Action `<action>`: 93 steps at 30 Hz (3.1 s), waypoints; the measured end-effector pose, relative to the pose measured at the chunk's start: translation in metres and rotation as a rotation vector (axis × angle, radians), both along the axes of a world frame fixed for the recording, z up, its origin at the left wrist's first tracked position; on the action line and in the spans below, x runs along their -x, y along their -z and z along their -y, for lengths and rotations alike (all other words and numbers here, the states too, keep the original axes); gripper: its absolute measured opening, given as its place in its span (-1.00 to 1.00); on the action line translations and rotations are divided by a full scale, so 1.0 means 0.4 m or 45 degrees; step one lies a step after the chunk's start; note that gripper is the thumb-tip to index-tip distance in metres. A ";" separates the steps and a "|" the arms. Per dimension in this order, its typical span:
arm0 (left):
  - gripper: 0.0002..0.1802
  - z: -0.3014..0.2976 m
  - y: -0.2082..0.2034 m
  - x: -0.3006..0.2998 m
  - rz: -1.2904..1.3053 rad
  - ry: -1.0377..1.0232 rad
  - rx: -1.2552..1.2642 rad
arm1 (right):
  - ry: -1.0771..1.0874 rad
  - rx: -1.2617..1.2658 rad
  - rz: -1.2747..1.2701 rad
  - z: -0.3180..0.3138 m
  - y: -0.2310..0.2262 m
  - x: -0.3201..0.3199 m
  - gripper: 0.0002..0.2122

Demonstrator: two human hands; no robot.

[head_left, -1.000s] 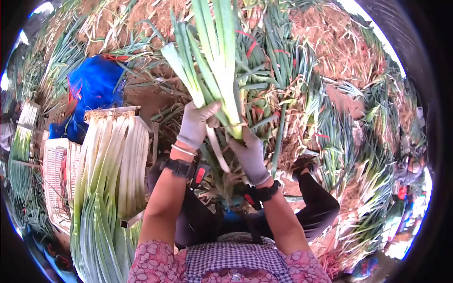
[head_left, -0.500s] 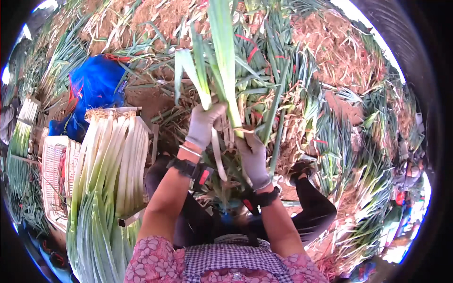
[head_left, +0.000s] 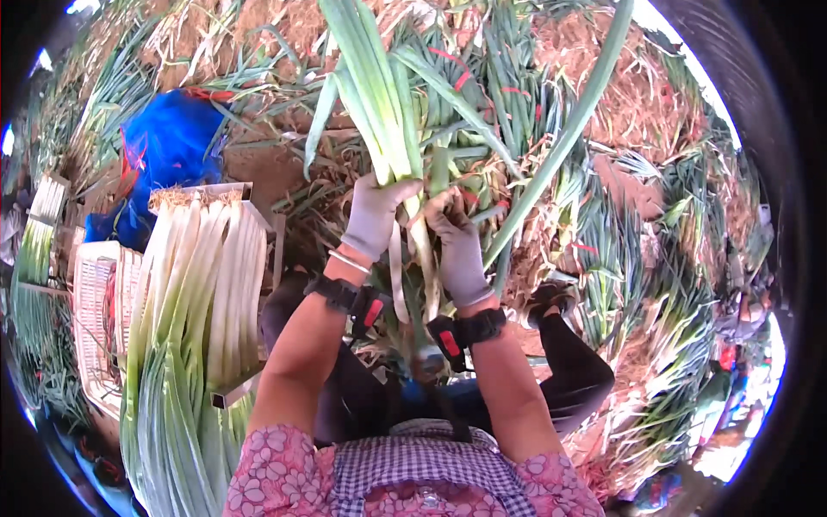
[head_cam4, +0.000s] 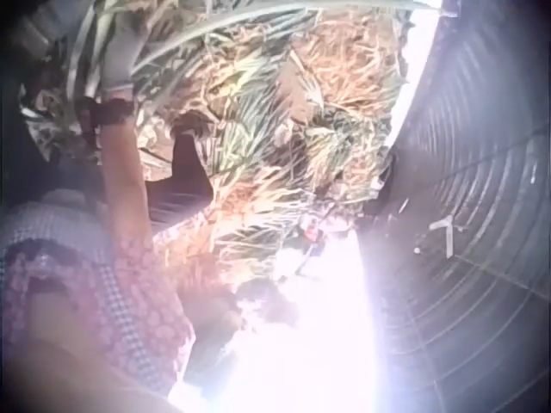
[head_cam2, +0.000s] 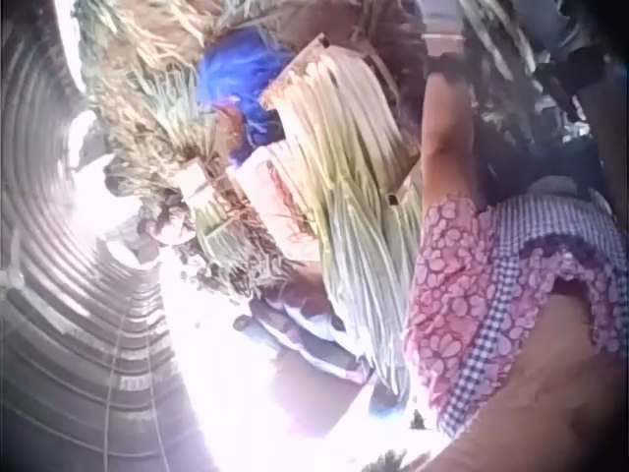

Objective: The person picks up leeks one at a time, peels away the outer layers by hand, and places the cleaned leeks into a wooden crate.

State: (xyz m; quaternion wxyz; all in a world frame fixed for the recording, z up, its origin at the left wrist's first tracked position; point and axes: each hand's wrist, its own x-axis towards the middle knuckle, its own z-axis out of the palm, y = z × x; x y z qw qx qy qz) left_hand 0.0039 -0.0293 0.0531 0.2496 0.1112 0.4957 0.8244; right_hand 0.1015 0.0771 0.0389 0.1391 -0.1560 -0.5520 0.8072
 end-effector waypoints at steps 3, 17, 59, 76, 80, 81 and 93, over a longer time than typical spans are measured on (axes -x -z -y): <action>-0.83 0.023 -0.001 0.021 -0.138 -0.187 0.180 | 0.069 -0.635 0.054 0.009 0.033 -0.061 -0.66; -0.82 0.146 0.080 0.123 -0.026 -0.799 0.050 | -0.287 -2.029 0.731 -0.371 0.165 -0.443 -0.75; -0.81 0.096 -0.023 0.098 -0.209 -0.433 -0.033 | -0.537 -1.425 1.069 -0.261 0.422 -0.456 -0.63; -0.63 0.056 -0.050 0.010 -0.098 -0.012 -0.209 | -0.201 -0.112 -0.089 0.026 -0.095 0.023 -0.72; -0.67 0.051 -0.031 0.009 -0.124 -0.076 -0.131 | -0.104 -0.284 0.080 0.021 -0.070 -0.041 -0.71; -0.75 0.054 -0.033 0.012 -0.154 -0.060 -0.147 | -0.084 -0.246 0.066 0.016 -0.041 -0.046 -0.75; -0.57 0.083 -0.062 -0.001 -0.171 0.130 -0.317 | -0.540 -0.438 0.118 0.015 -0.010 -0.097 -0.73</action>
